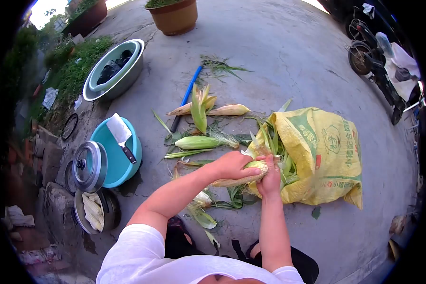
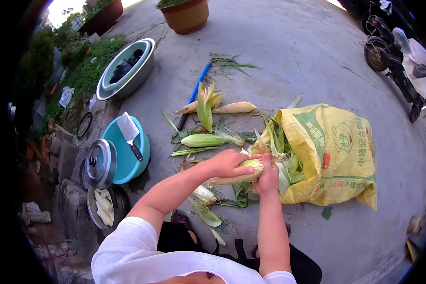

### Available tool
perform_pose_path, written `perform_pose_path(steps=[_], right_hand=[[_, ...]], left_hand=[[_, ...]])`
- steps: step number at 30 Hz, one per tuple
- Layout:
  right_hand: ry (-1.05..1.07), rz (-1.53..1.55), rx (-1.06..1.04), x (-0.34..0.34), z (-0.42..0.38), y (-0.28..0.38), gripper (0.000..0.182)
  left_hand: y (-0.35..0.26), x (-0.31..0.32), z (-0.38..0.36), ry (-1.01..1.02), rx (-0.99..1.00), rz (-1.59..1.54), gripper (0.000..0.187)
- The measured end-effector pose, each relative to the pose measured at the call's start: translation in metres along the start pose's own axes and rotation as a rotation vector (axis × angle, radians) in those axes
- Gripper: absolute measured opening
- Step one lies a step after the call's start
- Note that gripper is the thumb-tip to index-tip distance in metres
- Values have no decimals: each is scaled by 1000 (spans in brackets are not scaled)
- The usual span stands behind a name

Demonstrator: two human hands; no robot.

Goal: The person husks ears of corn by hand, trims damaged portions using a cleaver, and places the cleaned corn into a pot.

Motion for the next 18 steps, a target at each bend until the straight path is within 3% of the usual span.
perform_pose_path(steps=[2,3,8,10,12,14,15,16,18], right_hand=[[73,42,27,-26,14,4,39],[117,57,2,-31,18,9,39],[51,-6,-52,-19,19,4,39],[-37,320,33,-11,15,-3,36],[-131,328,33,-24,19,-9,32],[381,733,397,-32,27,-25,30],[-6,705,291,-12,12,-20,30],[63,687,363,-6,10,-21,30],[140,695,420,4,2,-18,29]], left_hand=[[-6,-20,-5,-211,-267,8,56],[-2,-17,-5,-355,-276,47,59],[-22,17,-7,-531,-119,-95,79],[-23,8,-9,-688,-38,-214,80],[-14,7,-6,-703,-84,-206,78],[4,9,0,-629,-49,-560,71],[10,2,-1,-601,-74,-604,58],[22,6,2,-456,-143,-673,47],[36,8,2,-509,-119,-950,33]])
Point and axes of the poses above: each hand's wrist, its own z-axis towards the middle knuckle, its own x-axis out of the palm, y = z × x, the point moved 6 cm from there along z, towards the middle knuckle, and after that the axes turned 13 degrees about z, right-handed, at the moved point
